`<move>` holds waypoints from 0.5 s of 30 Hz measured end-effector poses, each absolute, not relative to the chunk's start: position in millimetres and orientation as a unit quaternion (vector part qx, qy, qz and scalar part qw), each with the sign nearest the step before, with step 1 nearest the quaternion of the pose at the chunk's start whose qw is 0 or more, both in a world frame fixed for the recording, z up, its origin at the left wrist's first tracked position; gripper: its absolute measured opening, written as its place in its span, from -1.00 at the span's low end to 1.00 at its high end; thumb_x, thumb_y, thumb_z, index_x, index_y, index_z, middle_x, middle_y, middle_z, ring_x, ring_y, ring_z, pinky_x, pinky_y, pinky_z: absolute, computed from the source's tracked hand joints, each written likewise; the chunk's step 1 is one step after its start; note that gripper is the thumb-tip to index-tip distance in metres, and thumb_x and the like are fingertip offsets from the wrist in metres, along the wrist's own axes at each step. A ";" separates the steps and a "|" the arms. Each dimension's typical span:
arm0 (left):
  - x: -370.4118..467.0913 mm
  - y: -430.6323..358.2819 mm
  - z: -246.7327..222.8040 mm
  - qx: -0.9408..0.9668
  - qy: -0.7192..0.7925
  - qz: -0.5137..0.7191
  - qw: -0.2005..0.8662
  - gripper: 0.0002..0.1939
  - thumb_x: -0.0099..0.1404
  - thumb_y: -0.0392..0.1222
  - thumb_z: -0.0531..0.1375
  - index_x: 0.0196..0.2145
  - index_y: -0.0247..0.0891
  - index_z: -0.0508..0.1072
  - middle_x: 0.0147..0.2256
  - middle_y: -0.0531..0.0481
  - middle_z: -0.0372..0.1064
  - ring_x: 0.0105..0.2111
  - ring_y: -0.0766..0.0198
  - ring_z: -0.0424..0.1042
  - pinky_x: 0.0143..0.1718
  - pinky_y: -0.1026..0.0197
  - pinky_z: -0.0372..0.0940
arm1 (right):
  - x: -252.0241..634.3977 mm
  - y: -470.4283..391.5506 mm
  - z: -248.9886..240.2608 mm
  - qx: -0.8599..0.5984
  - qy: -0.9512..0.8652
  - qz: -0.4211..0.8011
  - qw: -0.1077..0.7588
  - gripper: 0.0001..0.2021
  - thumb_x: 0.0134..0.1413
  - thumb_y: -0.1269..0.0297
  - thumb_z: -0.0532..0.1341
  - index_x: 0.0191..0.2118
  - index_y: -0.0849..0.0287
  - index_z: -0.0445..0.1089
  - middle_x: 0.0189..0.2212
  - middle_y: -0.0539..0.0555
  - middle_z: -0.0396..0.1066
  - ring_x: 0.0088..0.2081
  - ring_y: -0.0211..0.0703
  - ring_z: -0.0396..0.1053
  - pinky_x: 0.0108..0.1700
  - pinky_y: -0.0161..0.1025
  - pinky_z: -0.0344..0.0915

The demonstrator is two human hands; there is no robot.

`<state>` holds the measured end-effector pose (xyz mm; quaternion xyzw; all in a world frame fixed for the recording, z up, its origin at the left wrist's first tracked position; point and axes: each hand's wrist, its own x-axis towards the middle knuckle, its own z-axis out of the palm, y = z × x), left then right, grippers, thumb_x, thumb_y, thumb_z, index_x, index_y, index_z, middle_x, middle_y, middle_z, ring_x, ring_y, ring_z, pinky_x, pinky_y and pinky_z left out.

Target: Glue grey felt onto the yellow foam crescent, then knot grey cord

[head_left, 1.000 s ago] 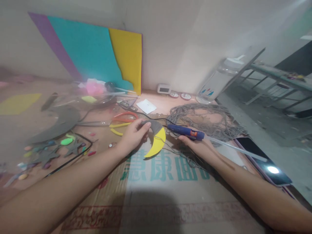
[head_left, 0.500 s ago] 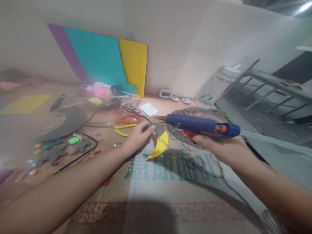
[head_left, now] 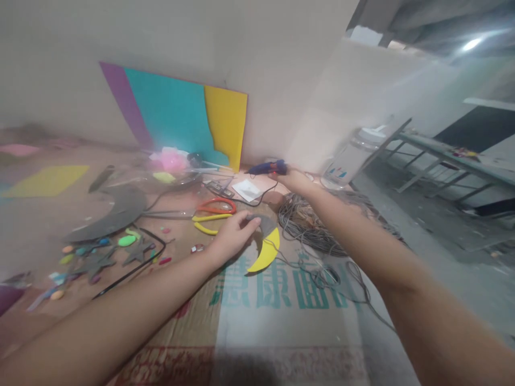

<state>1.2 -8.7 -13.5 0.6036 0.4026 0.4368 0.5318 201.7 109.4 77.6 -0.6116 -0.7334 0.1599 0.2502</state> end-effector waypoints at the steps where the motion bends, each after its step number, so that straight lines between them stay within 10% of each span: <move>1: 1.5 -8.9 -12.9 0.605 0.407 0.434 0.529 -0.71 0.27 0.04 0.17 -0.37 -0.25 0.31 -0.60 0.15 0.23 -0.63 0.37 0.22 -0.61 0.35 0.13 | 202.2 115.7 70.1 -0.620 -0.728 0.162 0.246 -0.65 0.13 0.17 0.28 -0.05 0.31 0.49 -0.17 0.19 0.53 -0.11 0.01 0.45 0.00 -0.14 0.32; 15: 3.9 -6.2 -23.3 0.559 0.388 0.434 0.591 -0.64 0.25 0.13 0.20 -0.35 -0.23 0.28 -0.60 0.18 0.23 -0.66 0.40 0.24 -0.64 0.37 0.15 | 211.9 126.7 42.7 -0.615 -0.734 0.203 0.203 -0.70 0.18 0.24 0.23 -0.05 0.32 0.50 -0.18 0.19 0.56 -0.23 -0.13 0.47 -0.14 -0.24 0.36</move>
